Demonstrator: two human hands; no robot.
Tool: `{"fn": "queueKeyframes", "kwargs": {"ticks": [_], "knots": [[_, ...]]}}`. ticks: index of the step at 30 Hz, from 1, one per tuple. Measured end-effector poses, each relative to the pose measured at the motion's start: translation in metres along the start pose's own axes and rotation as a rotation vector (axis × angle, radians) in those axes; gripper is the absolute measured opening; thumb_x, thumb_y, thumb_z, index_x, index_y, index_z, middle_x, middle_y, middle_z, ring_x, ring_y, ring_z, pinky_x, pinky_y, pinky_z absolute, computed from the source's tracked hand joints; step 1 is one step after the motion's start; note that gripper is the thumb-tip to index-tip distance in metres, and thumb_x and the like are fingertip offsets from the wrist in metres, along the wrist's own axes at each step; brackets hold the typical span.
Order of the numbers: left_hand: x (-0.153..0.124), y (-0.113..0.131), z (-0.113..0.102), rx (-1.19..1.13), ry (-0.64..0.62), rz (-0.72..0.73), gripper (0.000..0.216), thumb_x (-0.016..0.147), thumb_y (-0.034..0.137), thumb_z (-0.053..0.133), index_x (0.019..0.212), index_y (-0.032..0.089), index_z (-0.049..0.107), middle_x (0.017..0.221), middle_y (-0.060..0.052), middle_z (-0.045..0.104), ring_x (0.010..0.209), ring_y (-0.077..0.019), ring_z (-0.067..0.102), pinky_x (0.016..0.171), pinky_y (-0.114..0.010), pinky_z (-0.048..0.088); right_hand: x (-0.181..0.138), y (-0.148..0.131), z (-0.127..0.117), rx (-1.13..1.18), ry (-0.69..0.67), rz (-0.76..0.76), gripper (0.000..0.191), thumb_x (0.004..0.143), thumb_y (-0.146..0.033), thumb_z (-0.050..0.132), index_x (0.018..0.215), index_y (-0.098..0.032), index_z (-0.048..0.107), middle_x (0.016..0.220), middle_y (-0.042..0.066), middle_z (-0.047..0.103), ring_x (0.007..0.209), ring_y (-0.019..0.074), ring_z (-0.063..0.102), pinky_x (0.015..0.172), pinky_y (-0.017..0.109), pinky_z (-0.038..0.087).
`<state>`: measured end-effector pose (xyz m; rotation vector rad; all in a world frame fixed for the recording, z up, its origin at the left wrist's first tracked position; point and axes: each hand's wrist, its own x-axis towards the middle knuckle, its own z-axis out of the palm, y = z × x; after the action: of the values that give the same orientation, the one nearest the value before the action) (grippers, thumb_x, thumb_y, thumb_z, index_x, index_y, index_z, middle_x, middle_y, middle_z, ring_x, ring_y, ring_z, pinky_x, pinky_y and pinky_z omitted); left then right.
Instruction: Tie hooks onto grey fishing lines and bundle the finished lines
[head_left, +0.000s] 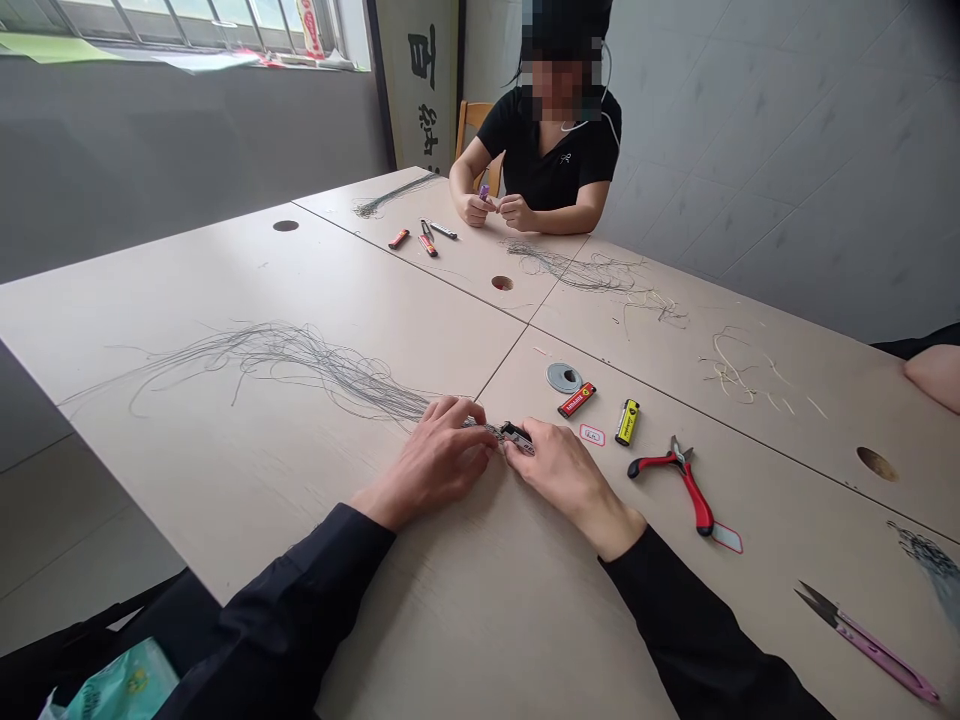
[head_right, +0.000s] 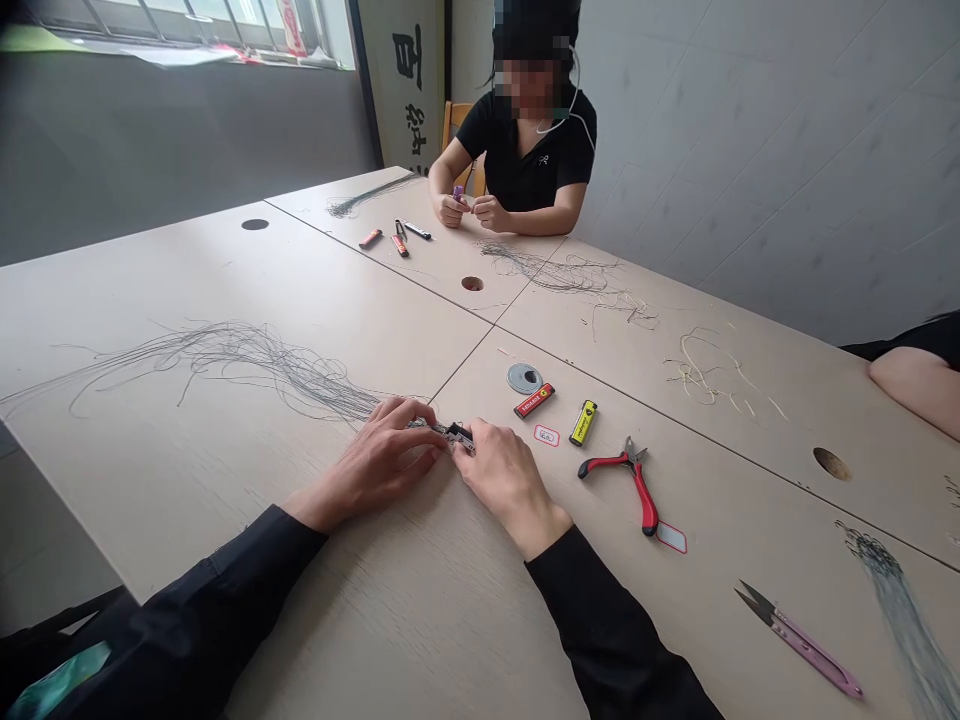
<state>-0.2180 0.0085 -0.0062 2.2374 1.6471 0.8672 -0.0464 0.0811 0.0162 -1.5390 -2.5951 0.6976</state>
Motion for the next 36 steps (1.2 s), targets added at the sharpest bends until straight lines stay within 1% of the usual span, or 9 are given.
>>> {"fn": "queueKeyframes", "kwargs": {"ticks": [5,9,14,19,24,29,30,33,36], "knots": [[0.002,0.000,-0.001,-0.013,0.019,-0.030,0.019,0.091,0.020,0.052,0.103,0.023,0.067,0.107,-0.006,0.062,0.098,-0.0212,0.052,0.092,-0.040,0.044,0.001,0.000,-0.001,0.050,-0.010,-0.003,0.011,0.090,-0.025,0.058,0.081,-0.019,0.059,0.075,0.006,0.068,0.066,0.0180,0.059,0.058,0.026,0.032],[0.002,-0.001,-0.001,-0.018,0.022,-0.042,0.016,0.091,0.019,0.053,0.098,0.023,0.067,0.107,-0.006,0.062,0.098,-0.0213,0.052,0.091,-0.040,0.044,0.000,0.002,0.000,0.092,0.016,-0.018,0.012,0.093,-0.027,0.056,0.085,-0.019,0.058,0.080,0.008,0.070,0.071,0.0192,0.061,0.063,0.026,0.036],[0.002,-0.001,-0.001,-0.029,0.047,-0.058,0.015,0.091,0.019,0.053,0.094,0.022,0.067,0.106,-0.006,0.062,0.097,-0.0209,0.053,0.090,-0.040,0.045,-0.001,0.004,-0.001,0.166,0.049,-0.023,0.018,0.095,-0.031,0.051,0.081,-0.019,0.055,0.079,0.007,0.069,0.068,0.0181,0.059,0.062,0.026,0.036],[0.002,-0.006,0.001,-0.015,0.177,-0.130,0.017,0.091,0.014,0.051,0.096,0.021,0.066,0.099,-0.006,0.065,0.095,-0.0209,0.053,0.084,-0.038,0.047,-0.006,0.009,-0.007,0.298,0.095,-0.020,0.031,0.094,-0.040,0.049,0.069,-0.020,0.048,0.065,0.003,0.061,0.058,0.0150,0.051,0.055,0.025,0.033],[0.001,-0.014,0.002,0.050,0.325,-0.272,0.018,0.091,0.013,0.051,0.091,0.020,0.067,0.091,-0.005,0.067,0.087,-0.0208,0.055,0.083,-0.040,0.046,-0.025,0.029,-0.018,0.514,0.166,0.133,0.040,0.089,-0.050,0.054,0.064,-0.019,0.052,0.055,-0.001,0.052,0.045,0.0109,0.039,0.045,0.024,0.030],[-0.001,-0.017,-0.002,0.101,0.492,-0.358,0.017,0.088,0.014,0.053,0.089,0.021,0.069,0.091,-0.005,0.066,0.090,-0.0225,0.057,0.081,-0.040,0.048,-0.060,0.059,-0.028,0.706,0.311,0.334,0.042,0.084,-0.057,0.062,0.066,-0.019,0.057,0.047,-0.007,0.030,0.041,0.0087,0.024,0.039,0.023,0.022],[-0.001,-0.017,-0.003,0.107,0.539,-0.362,0.017,0.088,0.014,0.054,0.088,0.021,0.069,0.091,-0.005,0.066,0.091,-0.0225,0.058,0.082,-0.040,0.048,-0.070,0.066,-0.029,0.781,0.366,0.370,0.042,0.083,-0.057,0.064,0.068,-0.019,0.057,0.048,-0.007,0.031,0.041,0.0084,0.023,0.039,0.023,0.021],[-0.003,-0.015,-0.006,0.110,0.659,-0.392,0.016,0.089,0.015,0.054,0.087,0.022,0.069,0.089,-0.004,0.066,0.092,-0.0222,0.060,0.088,-0.042,0.047,-0.107,0.089,-0.033,0.998,0.589,0.469,0.038,0.077,-0.053,0.072,0.075,-0.019,0.057,0.059,-0.002,0.050,0.043,0.0072,0.028,0.037,0.022,0.023],[-0.004,-0.014,-0.007,0.079,0.726,-0.448,0.016,0.089,0.017,0.055,0.088,0.021,0.069,0.090,-0.005,0.066,0.093,-0.0221,0.059,0.086,-0.040,0.049,-0.153,0.129,-0.039,1.040,0.826,0.572,0.038,0.073,-0.052,0.075,0.077,-0.020,0.056,0.071,0.002,0.057,0.044,0.0067,0.032,0.035,0.023,0.024]]}}
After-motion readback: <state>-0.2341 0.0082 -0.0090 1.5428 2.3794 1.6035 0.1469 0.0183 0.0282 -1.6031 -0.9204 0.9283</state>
